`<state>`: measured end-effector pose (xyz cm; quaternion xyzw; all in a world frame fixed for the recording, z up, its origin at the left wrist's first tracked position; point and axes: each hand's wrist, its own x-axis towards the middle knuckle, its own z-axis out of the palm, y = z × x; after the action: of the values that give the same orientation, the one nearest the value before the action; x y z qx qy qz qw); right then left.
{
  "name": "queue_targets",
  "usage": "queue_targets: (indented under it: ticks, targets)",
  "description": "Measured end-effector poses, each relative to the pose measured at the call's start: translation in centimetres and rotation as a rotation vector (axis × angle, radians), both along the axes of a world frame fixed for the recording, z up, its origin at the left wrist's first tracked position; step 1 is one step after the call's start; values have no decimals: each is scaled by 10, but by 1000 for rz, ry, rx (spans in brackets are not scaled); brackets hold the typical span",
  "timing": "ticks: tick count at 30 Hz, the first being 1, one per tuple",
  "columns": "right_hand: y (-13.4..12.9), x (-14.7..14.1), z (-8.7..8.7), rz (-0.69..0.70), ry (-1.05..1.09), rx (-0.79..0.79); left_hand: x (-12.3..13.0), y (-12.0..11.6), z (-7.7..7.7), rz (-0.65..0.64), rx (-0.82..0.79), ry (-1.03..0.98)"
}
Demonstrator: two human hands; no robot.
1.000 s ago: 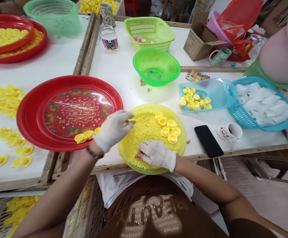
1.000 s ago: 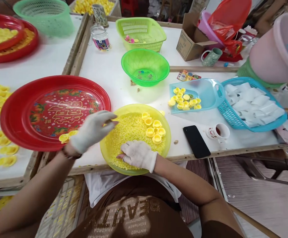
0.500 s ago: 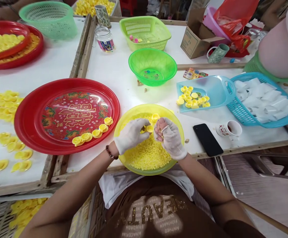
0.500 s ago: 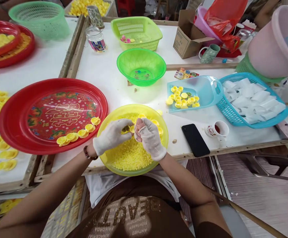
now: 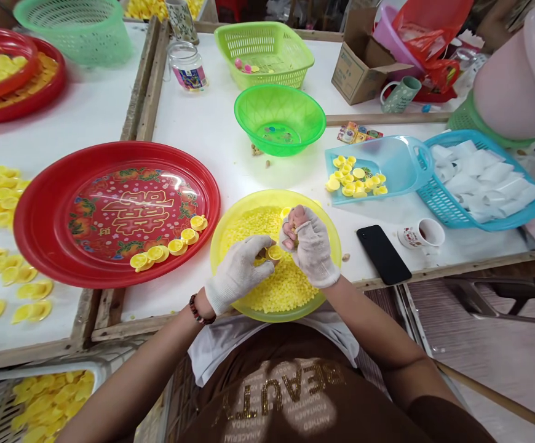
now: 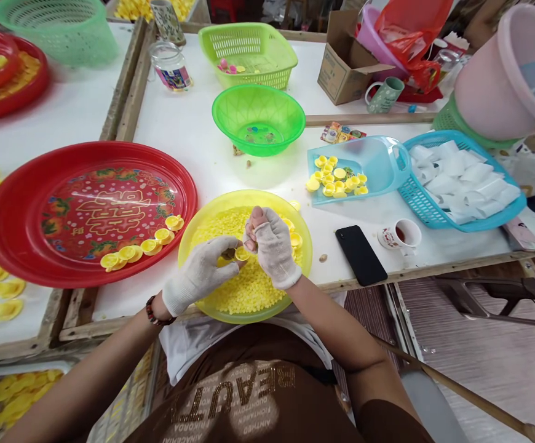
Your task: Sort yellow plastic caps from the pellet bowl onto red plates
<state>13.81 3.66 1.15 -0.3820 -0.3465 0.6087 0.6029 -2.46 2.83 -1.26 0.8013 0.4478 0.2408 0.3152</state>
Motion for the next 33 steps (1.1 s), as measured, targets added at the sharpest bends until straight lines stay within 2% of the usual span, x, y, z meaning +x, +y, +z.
queue_targets:
  ticks: [6,9,11,17,19,23,25,27,30,33]
  targets:
    - [-16,14,-9,156,-213,-47,-21,-8,5,39,174,33]
    - [-21,11,-11,202,-236,-69,-22,-11,5,41,160,34]
    - [-21,8,-9,194,-297,-39,-18,-11,3,54,127,17]
    - [-17,5,-1,143,-745,232,-7,-11,0,75,79,-20]
    - [-17,8,-3,129,-768,232,-5,-11,0,82,88,-34]
    - [-18,13,-7,97,-682,115,-11,-13,7,114,110,-37]
    - [-17,15,-8,128,-719,124,-25,-11,16,165,130,-4]
    - [-16,15,-10,220,-858,213,-52,-7,26,265,155,56]
    - [-13,10,-17,380,-1205,436,-111,2,37,503,193,229]
    - [-15,1,-22,477,-1542,595,-174,9,34,679,149,481]
